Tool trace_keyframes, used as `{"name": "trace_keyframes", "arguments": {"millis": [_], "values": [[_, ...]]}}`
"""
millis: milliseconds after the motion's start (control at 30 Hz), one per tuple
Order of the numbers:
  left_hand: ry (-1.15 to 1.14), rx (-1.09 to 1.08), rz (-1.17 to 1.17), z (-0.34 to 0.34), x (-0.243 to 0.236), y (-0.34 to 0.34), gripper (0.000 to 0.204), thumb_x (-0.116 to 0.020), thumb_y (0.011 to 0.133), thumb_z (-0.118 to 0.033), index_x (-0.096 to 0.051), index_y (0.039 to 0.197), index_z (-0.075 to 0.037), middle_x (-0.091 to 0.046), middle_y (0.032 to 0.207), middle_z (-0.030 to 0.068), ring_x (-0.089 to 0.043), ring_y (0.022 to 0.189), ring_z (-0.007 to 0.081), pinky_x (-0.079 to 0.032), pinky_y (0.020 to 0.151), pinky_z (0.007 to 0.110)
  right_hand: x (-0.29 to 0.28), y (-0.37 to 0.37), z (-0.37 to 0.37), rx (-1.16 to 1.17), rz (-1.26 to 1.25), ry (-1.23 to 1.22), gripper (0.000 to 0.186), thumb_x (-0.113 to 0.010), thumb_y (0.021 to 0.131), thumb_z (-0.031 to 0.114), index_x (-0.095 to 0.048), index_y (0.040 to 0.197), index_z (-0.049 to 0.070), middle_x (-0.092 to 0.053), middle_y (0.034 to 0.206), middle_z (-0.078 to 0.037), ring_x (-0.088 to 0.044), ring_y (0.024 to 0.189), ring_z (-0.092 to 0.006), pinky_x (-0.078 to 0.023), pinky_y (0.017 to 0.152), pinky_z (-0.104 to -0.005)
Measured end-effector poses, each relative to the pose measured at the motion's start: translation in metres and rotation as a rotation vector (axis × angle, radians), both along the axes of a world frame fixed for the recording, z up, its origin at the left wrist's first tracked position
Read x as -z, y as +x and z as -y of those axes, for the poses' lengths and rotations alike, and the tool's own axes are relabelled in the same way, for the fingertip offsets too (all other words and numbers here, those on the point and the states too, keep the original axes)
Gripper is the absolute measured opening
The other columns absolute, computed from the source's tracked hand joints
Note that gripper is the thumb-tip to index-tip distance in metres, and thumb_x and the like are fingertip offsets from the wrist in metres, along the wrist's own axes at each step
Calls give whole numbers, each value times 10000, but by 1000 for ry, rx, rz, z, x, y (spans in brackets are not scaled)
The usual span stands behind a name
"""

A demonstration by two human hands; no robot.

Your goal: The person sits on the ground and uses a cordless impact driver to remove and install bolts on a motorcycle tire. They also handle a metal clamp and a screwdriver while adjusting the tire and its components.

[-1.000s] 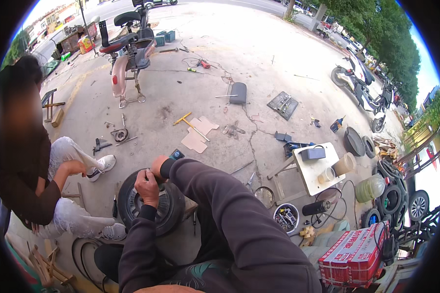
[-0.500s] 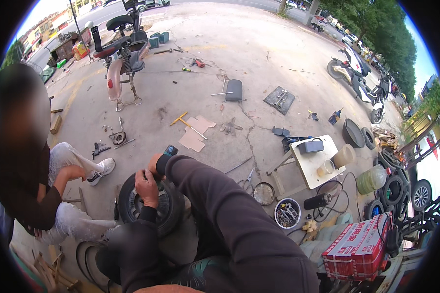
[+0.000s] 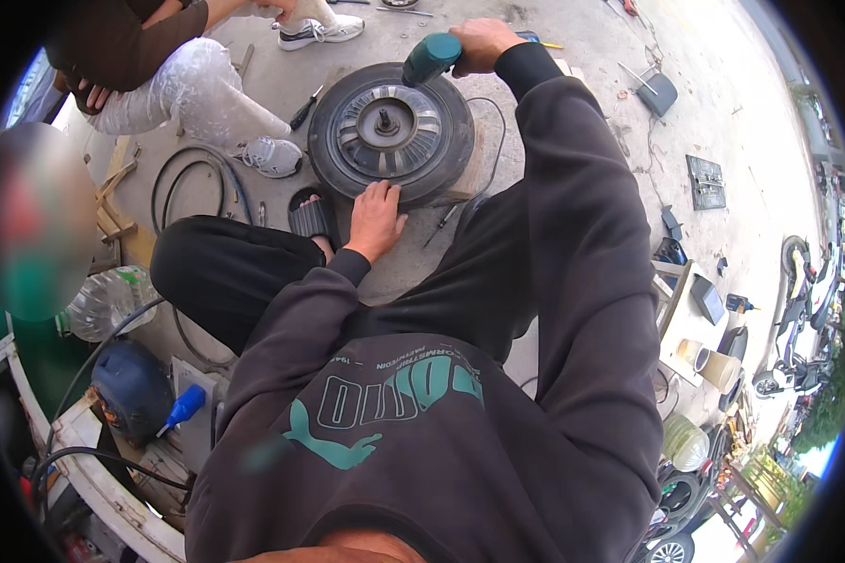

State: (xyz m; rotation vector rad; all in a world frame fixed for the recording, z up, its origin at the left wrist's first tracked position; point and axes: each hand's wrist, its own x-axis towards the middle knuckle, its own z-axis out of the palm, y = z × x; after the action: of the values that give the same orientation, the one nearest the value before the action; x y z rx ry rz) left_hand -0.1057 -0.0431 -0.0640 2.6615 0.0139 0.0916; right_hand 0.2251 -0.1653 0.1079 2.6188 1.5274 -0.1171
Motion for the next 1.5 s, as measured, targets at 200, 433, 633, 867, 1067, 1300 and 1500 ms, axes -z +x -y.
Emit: {"name": "trace_keyframes", "arguments": {"millis": [200, 433, 633, 867, 1067, 1300, 1500], "values": [[19, 9, 63, -3, 22, 8, 694, -829, 714, -191, -530, 1312, -6, -559, 1292, 145, -507, 1264, 317, -397, 1075, 446, 29, -43, 41, 527, -787, 337, 330, -839, 764, 195, -750, 1041, 41, -729, 840, -84, -688, 725, -166, -555, 687, -326], [166, -68, 44, 12, 36, 15, 689, -806, 754, -200, -528, 1373, -81, -547, 1293, 161, -502, 1257, 341, -382, 1090, 543, 38, -121, 71, 818, -1003, 295, 445, -824, 795, 112, -671, 1210, 62, -720, 892, -70, -644, 674, -142, -544, 592, -306], [202, -78, 1, 22, 38, 21, 724, -803, 761, -229, -513, 1413, -108, -528, 1284, 138, -491, 1267, 320, -363, 1093, 592, 48, -122, 76, 848, -1034, 223, 421, -823, 812, 124, -668, 1199, 64, -696, 824, -61, -633, 644, -136, -543, 586, -306], [164, -84, 84, 20, 36, 21, 469, -614, 857, -124, -589, 1324, -94, -571, 1177, 128, -538, 1201, 311, -384, 1072, 585, 57, -113, 73, 819, -1058, 237, 427, -823, 816, 125, -671, 1210, 67, -712, 872, -67, -643, 666, -139, -547, 598, -309], [157, -84, 71, 18, 33, 21, 479, -614, 853, -122, -584, 1330, -94, -577, 1174, 125, -539, 1201, 308, -380, 1077, 578, 50, -112, 63, 775, -1077, 188, 428, -825, 807, 124, -681, 1206, 75, -723, 910, -59, -645, 697, -130, -552, 620, -309], [70, -84, 26, 13, 23, 19, 455, -665, 876, -250, -592, 1287, -68, -579, 1185, 138, -542, 1199, 319, -389, 1070, 553, 69, -104, 67, 389, -647, 44, 466, -838, 764, 246, -697, 1166, 58, -744, 967, -127, -698, 768, -256, -570, 717, -402], [-530, -371, 358, 24, -21, 57, 447, -595, 965, -377, -575, 1224, -13, -576, 1245, 203, -541, 1199, 388, -402, 1044, 476, 117, -87, 44, 160, -411, 44, 358, -771, 638, 258, -724, 886, 4, -716, 861, -232, -708, 809, -387, -577, 756, -477]]}}
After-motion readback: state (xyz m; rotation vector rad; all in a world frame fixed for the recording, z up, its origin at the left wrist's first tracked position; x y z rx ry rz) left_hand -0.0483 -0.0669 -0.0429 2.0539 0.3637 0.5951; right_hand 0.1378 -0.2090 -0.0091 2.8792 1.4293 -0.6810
